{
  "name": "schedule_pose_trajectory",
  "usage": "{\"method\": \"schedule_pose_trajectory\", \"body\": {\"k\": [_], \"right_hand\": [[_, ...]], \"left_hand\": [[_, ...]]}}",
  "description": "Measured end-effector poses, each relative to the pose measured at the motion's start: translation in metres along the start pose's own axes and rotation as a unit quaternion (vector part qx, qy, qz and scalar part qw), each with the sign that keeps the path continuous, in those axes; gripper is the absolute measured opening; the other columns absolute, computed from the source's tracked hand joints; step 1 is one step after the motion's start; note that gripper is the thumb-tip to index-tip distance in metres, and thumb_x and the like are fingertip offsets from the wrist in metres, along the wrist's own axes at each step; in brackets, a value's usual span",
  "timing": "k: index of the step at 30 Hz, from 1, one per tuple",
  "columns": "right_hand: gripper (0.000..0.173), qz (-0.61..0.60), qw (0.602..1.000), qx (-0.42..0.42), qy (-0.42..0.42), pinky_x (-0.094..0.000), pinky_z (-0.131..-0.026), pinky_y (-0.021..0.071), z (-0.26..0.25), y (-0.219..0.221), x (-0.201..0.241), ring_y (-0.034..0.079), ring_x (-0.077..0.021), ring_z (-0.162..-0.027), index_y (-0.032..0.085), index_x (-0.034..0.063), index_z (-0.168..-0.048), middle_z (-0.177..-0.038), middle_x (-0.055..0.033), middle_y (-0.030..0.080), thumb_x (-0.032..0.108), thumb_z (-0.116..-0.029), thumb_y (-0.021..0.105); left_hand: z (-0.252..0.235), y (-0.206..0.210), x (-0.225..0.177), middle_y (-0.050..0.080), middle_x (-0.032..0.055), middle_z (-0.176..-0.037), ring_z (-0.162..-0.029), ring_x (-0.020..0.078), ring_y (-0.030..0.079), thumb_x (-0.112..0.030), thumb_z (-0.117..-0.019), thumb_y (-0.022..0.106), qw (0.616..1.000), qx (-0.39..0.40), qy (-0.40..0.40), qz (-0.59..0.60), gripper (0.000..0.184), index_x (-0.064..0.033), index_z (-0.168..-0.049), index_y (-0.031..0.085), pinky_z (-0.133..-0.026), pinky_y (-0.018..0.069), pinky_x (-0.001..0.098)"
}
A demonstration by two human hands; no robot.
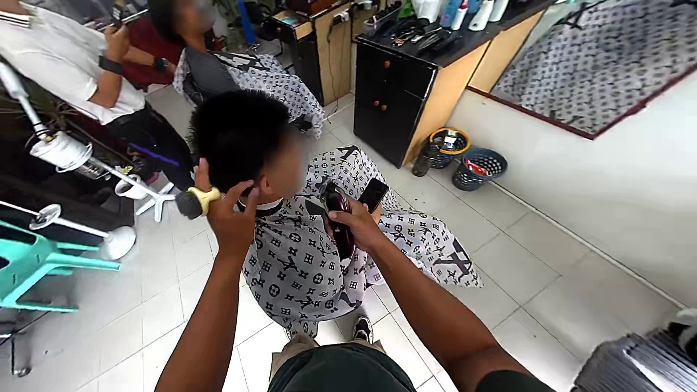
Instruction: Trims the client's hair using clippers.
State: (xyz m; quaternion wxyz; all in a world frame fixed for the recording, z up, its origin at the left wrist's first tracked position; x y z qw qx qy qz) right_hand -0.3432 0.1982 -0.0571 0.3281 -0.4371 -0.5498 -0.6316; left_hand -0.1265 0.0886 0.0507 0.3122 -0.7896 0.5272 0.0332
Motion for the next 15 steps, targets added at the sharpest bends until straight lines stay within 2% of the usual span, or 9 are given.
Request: {"method": "schedule_pose_trajectory", "body": {"k": [1, 3, 4, 5, 6, 7, 9, 12, 15], "right_hand": [[0.034, 0.019, 1.0, 0.012, 0.009, -0.0279, -0.058, 0.058, -0.008, 0.006, 0.004, 0.064, -0.0138, -0.058, 0.052, 0.0002, -0.121, -0.074, -0.0056, 0.064, 0.01, -0.0905, 0.062], [0.035, 0.072, 0.996, 0.033, 0.035, -0.0291, -0.059, 0.058, -0.024, 0.016, 0.01, 0.063, -0.0148, -0.059, 0.052, 0.0005, -0.127, -0.076, -0.008, 0.063, 0.012, -0.0961, 0.064], [0.033, 0.095, 0.993, 0.046, 0.049, -0.0304, -0.061, 0.0587, -0.031, 0.02, 0.012, 0.064, -0.0156, -0.062, 0.053, 0.0018, -0.128, -0.08, -0.0088, 0.064, 0.018, -0.1005, 0.061], [0.034, 0.109, 0.99, 0.06, 0.065, -0.0316, -0.063, 0.059, -0.038, 0.024, 0.013, 0.065, -0.016, -0.066, 0.053, 0.0041, -0.13, -0.086, -0.0084, 0.065, 0.027, -0.1064, 0.052], [0.038, 0.117, 0.988, 0.062, 0.083, -0.0325, -0.063, 0.059, -0.045, 0.026, 0.013, 0.065, -0.016, -0.068, 0.054, 0.0071, -0.128, -0.088, -0.0076, 0.065, 0.038, -0.1097, 0.04], [0.043, 0.121, 0.986, 0.061, 0.096, -0.0344, -0.062, 0.0589, -0.052, 0.029, 0.015, 0.065, -0.0172, -0.068, 0.056, 0.0086, -0.126, -0.09, -0.0081, 0.064, 0.043, -0.1105, 0.035], [0.043, 0.135, 0.984, 0.067, 0.095, -0.036, -0.058, 0.0597, -0.061, 0.036, 0.023, 0.066, -0.0185, -0.064, 0.058, 0.0076, -0.121, -0.089, -0.0092, 0.065, 0.044, -0.1097, 0.037], [0.037, 0.155, 0.98, 0.086, 0.091, -0.0374, -0.058, 0.0608, -0.074, 0.047, 0.037, 0.067, -0.0209, -0.064, 0.06, 0.0001, -0.112, -0.086, -0.0128, 0.065, 0.035, -0.1095, 0.046], [0.037, 0.178, 0.974, 0.103, 0.098, -0.035, -0.055, 0.06, -0.077, 0.056, 0.046, 0.066, -0.0198, -0.06, 0.061, -0.0007, -0.107, -0.082, -0.0123, 0.066, 0.034, -0.1099, 0.046]], "left_hand": [[-0.003, 0.006, -0.004, 0.029, 0.0296, -0.162, -0.156, 0.0409, 0.017, -0.028, -0.0953, 0.072, 1.0, 0.002, 0.001, -0.01, 0.024, -0.0058, -0.104, 0.077, -0.126, 0.0172, 0.0539], [-0.006, 0.018, -0.002, 0.033, 0.0307, -0.159, -0.153, 0.044, 0.024, -0.031, -0.0963, 0.071, 0.999, 0.017, -0.035, -0.027, 0.026, -0.0087, -0.108, 0.078, -0.123, 0.0254, 0.0563], [-0.007, 0.023, 0.002, 0.037, 0.0328, -0.156, -0.15, 0.0463, 0.029, -0.032, -0.0963, 0.071, 0.998, 0.025, -0.061, -0.026, 0.028, -0.0085, -0.11, 0.078, -0.119, 0.0306, 0.0577], [-0.007, 0.025, 0.005, 0.04, 0.0331, -0.154, -0.148, 0.0462, 0.032, -0.032, -0.0965, 0.071, 0.996, 0.029, -0.084, -0.019, 0.028, -0.0085, -0.111, 0.078, -0.118, 0.0335, 0.0576], [-0.007, 0.026, 0.009, 0.047, 0.0312, -0.149, -0.144, 0.0431, 0.042, -0.032, -0.0962, 0.071, 0.995, 0.018, -0.099, -0.015, 0.027, -0.0093, -0.109, 0.078, -0.113, 0.0401, 0.0552], [-0.006, 0.025, 0.011, 0.056, 0.0292, -0.141, -0.134, 0.039, 0.053, -0.03, -0.0948, 0.073, 0.995, -0.005, -0.104, -0.014, 0.023, -0.01, -0.105, 0.079, -0.106, 0.0479, 0.0513], [-0.001, 0.022, 0.013, 0.044, 0.0309, -0.151, -0.138, 0.04, 0.047, -0.028, -0.0958, 0.073, 0.993, 0.008, -0.12, 0.014, 0.024, -0.0077, -0.107, 0.077, -0.111, 0.0418, 0.053], [0.003, 0.017, 0.017, 0.035, 0.0248, -0.159, -0.144, 0.0339, 0.042, -0.031, -0.0961, 0.073, 0.992, 0.019, -0.123, 0.019, 0.023, -0.0112, -0.106, 0.077, -0.114, 0.0398, 0.0512], [0.006, 0.014, 0.02, 0.041, 0.0204, -0.157, -0.14, 0.0285, 0.046, -0.031, -0.096, 0.073, 0.992, 0.017, -0.125, 0.026, 0.021, -0.0124, -0.105, 0.078, -0.112, 0.0413, 0.0486]]}}
Point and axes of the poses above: each hand's wrist, its own z-axis away from the middle knuckle, its own y-axis out of the palm, x = y × z, the point moved 7 cm from there along -z, towards the middle knuckle
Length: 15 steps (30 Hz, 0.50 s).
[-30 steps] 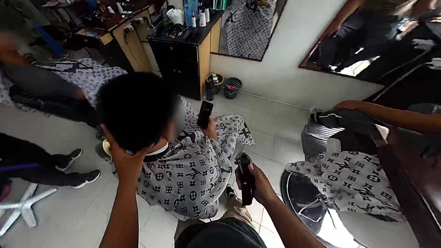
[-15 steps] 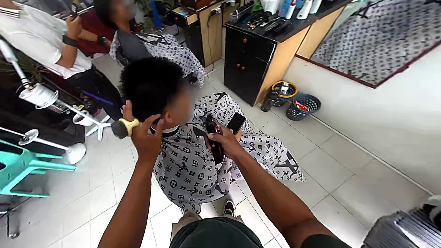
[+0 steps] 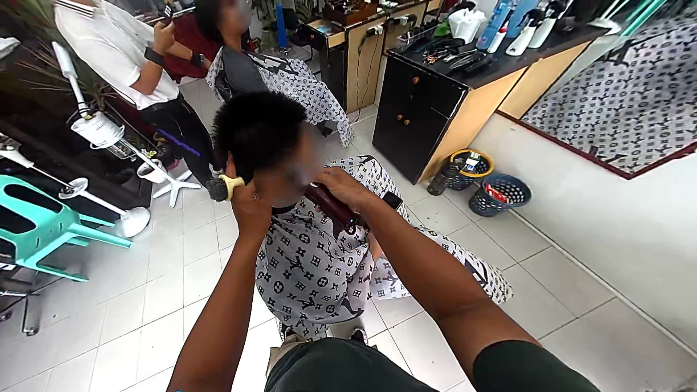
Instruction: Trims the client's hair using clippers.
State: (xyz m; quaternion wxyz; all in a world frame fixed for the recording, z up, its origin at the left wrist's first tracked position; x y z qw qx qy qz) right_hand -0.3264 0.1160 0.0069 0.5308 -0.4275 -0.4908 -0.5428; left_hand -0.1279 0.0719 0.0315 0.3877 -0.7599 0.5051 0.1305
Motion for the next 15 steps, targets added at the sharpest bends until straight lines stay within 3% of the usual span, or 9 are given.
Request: {"method": "schedule_pose_trajectory", "body": {"k": [2, 5, 9, 15], "right_hand": [[0.038, 0.012, 1.0, 0.004, 0.005, -0.0335, -0.052, 0.0594, 0.0003, 0.0023, 0.0043, 0.066, -0.0189, -0.057, 0.061, -0.0004, -0.106, -0.08, -0.0117, 0.066, 0.034, -0.1104, 0.044], [0.038, 0.002, 1.0, 0.003, -0.015, -0.0345, -0.055, 0.0603, -0.0013, 0.0041, 0.0062, 0.067, -0.0189, -0.061, 0.061, 0.0006, -0.107, -0.082, -0.0108, 0.066, 0.033, -0.1107, 0.042], [0.041, 0.008, 1.0, 0.004, -0.013, -0.0342, -0.052, 0.0598, -0.0018, 0.0041, 0.0081, 0.066, -0.0185, -0.058, 0.062, 0.0004, -0.107, -0.08, -0.0107, 0.066, 0.035, -0.1113, 0.04], [0.04, -0.025, 0.999, 0.005, -0.037, -0.0357, -0.055, 0.0604, -0.0045, 0.0062, 0.0068, 0.066, -0.0188, -0.062, 0.061, 0.002, -0.107, -0.082, -0.0096, 0.065, 0.034, -0.1114, 0.037]], "left_hand": [[0.0003, -0.0019, 0.0017, 0.05, 0.0193, -0.15, -0.132, 0.0259, 0.054, -0.028, -0.0945, 0.075, 1.0, -0.016, 0.002, 0.009, 0.018, -0.0122, -0.102, 0.079, -0.107, 0.046, 0.046], [0.0015, -0.0028, 0.0036, 0.038, 0.0201, -0.159, -0.141, 0.025, 0.046, -0.029, -0.0949, 0.074, 1.0, -0.009, 0.0, 0.022, 0.018, -0.0131, -0.103, 0.078, -0.111, 0.0427, 0.043], [0.0025, -0.004, 0.0045, 0.038, 0.0219, -0.159, -0.138, 0.0274, 0.049, -0.028, -0.0953, 0.074, 1.0, -0.007, -0.002, 0.013, 0.018, -0.0126, -0.104, 0.078, -0.108, 0.0462, 0.0441], [0.0024, -0.004, 0.0072, 0.034, 0.0218, -0.161, -0.144, 0.028, 0.042, -0.028, -0.0946, 0.074, 1.0, -0.012, 0.001, 0.017, 0.018, -0.0127, -0.103, 0.078, -0.114, 0.0397, 0.0447]]}}
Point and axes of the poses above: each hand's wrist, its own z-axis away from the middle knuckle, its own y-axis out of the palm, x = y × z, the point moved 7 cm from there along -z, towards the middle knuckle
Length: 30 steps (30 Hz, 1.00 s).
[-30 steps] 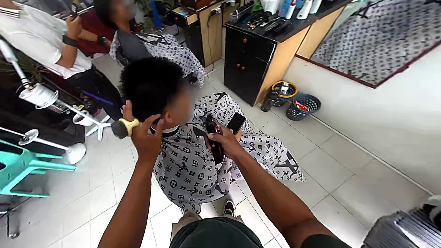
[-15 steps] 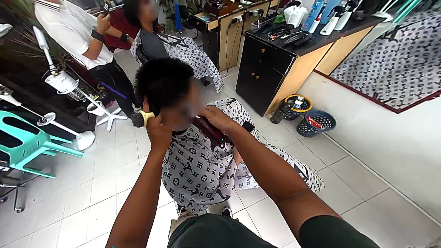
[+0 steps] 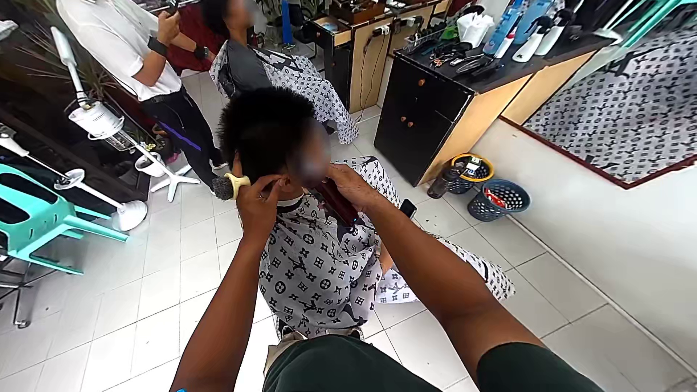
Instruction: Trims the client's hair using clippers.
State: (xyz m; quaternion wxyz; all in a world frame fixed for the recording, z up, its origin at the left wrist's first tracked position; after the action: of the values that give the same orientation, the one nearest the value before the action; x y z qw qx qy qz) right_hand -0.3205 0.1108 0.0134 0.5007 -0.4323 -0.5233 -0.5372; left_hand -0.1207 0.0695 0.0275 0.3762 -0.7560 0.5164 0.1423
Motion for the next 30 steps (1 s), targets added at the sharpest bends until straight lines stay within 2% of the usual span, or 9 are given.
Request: {"method": "schedule_pose_trajectory", "body": {"k": [13, 16, 17, 19, 21, 22, 24, 28, 30], "right_hand": [[0.045, -0.038, 0.999, -0.016, -0.012, -0.0346, -0.055, 0.0595, 0.003, -0.009, 0.005, 0.066, -0.0187, -0.06, 0.062, 0.0044, -0.107, -0.08, -0.0093, 0.066, 0.038, -0.1114, 0.032], [0.054, -0.09, 0.996, -0.016, -0.017, -0.035, -0.059, 0.0602, 0.021, -0.007, -0.021, 0.067, -0.0183, -0.065, 0.059, 0.0074, -0.112, -0.081, -0.008, 0.068, 0.049, -0.1092, 0.025], [0.049, -0.085, 0.996, -0.025, -0.003, -0.0352, -0.061, 0.0606, 0.036, -0.011, -0.033, 0.067, -0.0175, -0.066, 0.059, 0.0056, -0.111, -0.082, -0.0073, 0.067, 0.044, -0.1101, 0.028], [0.041, -0.114, 0.991, -0.063, 0.002, -0.0335, -0.063, 0.0602, 0.073, -0.026, -0.059, 0.067, -0.0144, -0.068, 0.058, 0.0042, -0.113, -0.083, -0.004, 0.067, 0.035, -0.1096, 0.03], [0.049, -0.206, 0.975, -0.085, -0.019, -0.0323, -0.068, 0.0599, 0.108, -0.029, -0.096, 0.068, -0.014, -0.074, 0.054, 0.0056, -0.122, -0.089, -0.0035, 0.069, 0.04, -0.1092, 0.022], [0.054, -0.253, 0.964, -0.079, -0.027, -0.0315, -0.071, 0.0591, 0.124, -0.024, -0.118, 0.068, -0.0138, -0.077, 0.054, 0.008, -0.123, -0.091, -0.0033, 0.07, 0.047, -0.1088, 0.02], [0.059, -0.292, 0.954, -0.066, -0.022, -0.0284, -0.069, 0.0584, 0.156, -0.017, -0.149, 0.067, -0.0113, -0.075, 0.059, 0.0112, -0.119, -0.09, -0.002, 0.07, 0.056, -0.1072, 0.022], [0.053, -0.243, 0.965, -0.086, 0.05, -0.0246, -0.06, 0.055, 0.207, 0.003, -0.182, 0.063, -0.0061, -0.065, 0.062, 0.0155, -0.106, -0.08, 0.0037, 0.067, 0.059, -0.1019, 0.032], [0.052, -0.234, 0.965, -0.104, 0.049, -0.0246, -0.061, 0.0551, 0.22, 0.011, -0.19, 0.063, -0.0056, -0.066, 0.062, 0.0171, -0.109, -0.082, 0.0046, 0.068, 0.065, -0.0975, 0.045]], "left_hand": [[0.001, 0.0, -0.001, 0.035, 0.0217, -0.161, -0.147, 0.0278, 0.038, -0.029, -0.0945, 0.075, 1.0, -0.011, 0.005, 0.008, 0.019, -0.0125, -0.103, 0.078, -0.116, 0.0375, 0.0429], [0.02, -0.013, -0.022, 0.044, 0.0203, -0.156, -0.146, 0.0319, 0.041, -0.021, -0.0968, 0.071, 0.986, -0.087, 0.138, 0.034, 0.019, -0.0096, -0.111, 0.075, -0.119, 0.0372, 0.0488], [0.029, -0.012, -0.037, 0.049, 0.0127, -0.152, -0.143, 0.0266, 0.045, -0.022, -0.099, 0.067, 0.979, -0.078, 0.185, 0.043, 0.019, -0.013, -0.116, 0.069, -0.117, 0.0403, 0.0472], [0.03, 0.009, -0.065, 0.068, -0.0025, -0.122, -0.114, 0.0061, 0.064, -0.03, -0.099, 0.066, 0.974, 0.071, 0.173, 0.127, 0.021, -0.0148, -0.113, 0.067, -0.093, 0.0556, 0.0281], [0.017, 0.037, -0.084, 0.077, -0.0006, -0.098, -0.08, 0.0082, 0.074, -0.036, -0.0992, 0.066, 0.909, 0.312, 0.065, 0.269, 0.031, -0.011, -0.117, 0.069, -0.061, 0.0621, 0.0249], [0.009, 0.045, -0.089, 0.077, -0.002, -0.092, -0.072, 0.0092, 0.074, -0.038, -0.0991, 0.066, 0.874, 0.353, 0.043, 0.331, 0.028, -0.0174, -0.117, 0.072, -0.055, 0.0612, 0.0247], [-0.016, 0.053, -0.095, 0.076, -0.0078, -0.093, -0.072, 0.0052, 0.071, -0.036, -0.1027, 0.062, 0.861, 0.299, 0.029, 0.41, 0.019, -0.0245, -0.115, 0.071, -0.059, 0.0591, 0.0197], [-0.017, 0.095, -0.073, 0.074, -0.002, -0.093, -0.071, 0.0063, 0.071, -0.015, -0.1062, 0.039, 0.836, 0.288, -0.21, 0.418, 0.024, -0.0096, -0.127, 0.052, -0.05, 0.0537, 0.0173], [-0.019, 0.087, -0.07, 0.074, -0.0051, -0.094, -0.069, 0.0031, 0.069, -0.016, -0.1024, 0.053, 0.868, 0.266, -0.122, 0.401, 0.029, -0.0055, -0.129, 0.054, -0.051, 0.0541, 0.0164]]}}
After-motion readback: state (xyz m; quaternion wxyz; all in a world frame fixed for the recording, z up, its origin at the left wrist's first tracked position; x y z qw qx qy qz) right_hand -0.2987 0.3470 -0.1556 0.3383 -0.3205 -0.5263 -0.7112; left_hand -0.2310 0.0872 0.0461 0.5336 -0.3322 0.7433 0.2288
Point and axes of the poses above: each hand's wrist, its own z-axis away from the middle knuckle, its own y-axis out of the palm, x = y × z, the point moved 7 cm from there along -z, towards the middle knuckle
